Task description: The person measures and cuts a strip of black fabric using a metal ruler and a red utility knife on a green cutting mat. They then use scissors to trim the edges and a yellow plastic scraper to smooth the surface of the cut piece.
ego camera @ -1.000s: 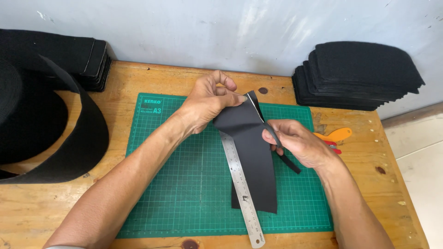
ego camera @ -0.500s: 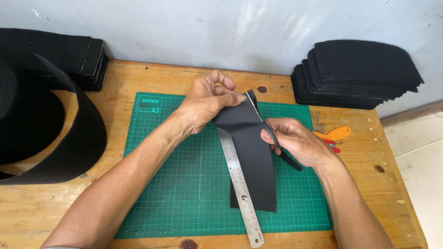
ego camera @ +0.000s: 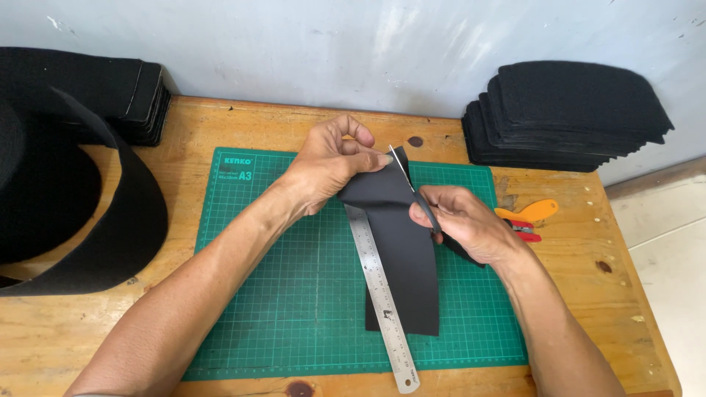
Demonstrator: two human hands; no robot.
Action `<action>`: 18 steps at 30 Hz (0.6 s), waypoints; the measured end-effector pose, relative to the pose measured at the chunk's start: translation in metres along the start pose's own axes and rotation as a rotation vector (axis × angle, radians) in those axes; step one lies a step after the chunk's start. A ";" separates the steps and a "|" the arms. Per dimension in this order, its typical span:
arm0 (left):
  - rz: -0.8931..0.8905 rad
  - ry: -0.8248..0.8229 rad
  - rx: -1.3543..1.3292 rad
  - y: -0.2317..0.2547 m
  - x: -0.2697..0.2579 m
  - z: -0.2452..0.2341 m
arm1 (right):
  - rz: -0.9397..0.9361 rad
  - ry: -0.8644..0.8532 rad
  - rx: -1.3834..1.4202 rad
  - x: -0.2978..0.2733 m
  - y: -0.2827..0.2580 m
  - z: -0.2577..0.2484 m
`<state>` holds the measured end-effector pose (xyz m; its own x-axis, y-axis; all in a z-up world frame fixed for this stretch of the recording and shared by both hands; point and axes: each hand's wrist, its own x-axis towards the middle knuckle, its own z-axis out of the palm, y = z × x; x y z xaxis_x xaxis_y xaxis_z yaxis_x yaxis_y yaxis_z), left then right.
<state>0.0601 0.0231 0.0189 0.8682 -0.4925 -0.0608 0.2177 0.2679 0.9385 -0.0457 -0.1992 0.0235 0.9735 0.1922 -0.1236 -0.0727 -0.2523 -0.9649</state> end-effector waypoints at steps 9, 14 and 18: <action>0.008 -0.011 -0.023 -0.005 0.004 -0.001 | -0.012 -0.035 0.016 -0.001 -0.004 0.000; 0.011 -0.015 -0.030 -0.003 0.000 0.000 | -0.013 -0.036 0.009 -0.004 -0.012 0.004; 0.016 -0.022 -0.005 -0.006 0.002 0.001 | -0.029 -0.015 -0.009 -0.003 -0.010 0.005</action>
<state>0.0598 0.0195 0.0139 0.8617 -0.5060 -0.0378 0.2058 0.2805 0.9375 -0.0486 -0.1924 0.0321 0.9718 0.2138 -0.0993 -0.0426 -0.2549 -0.9660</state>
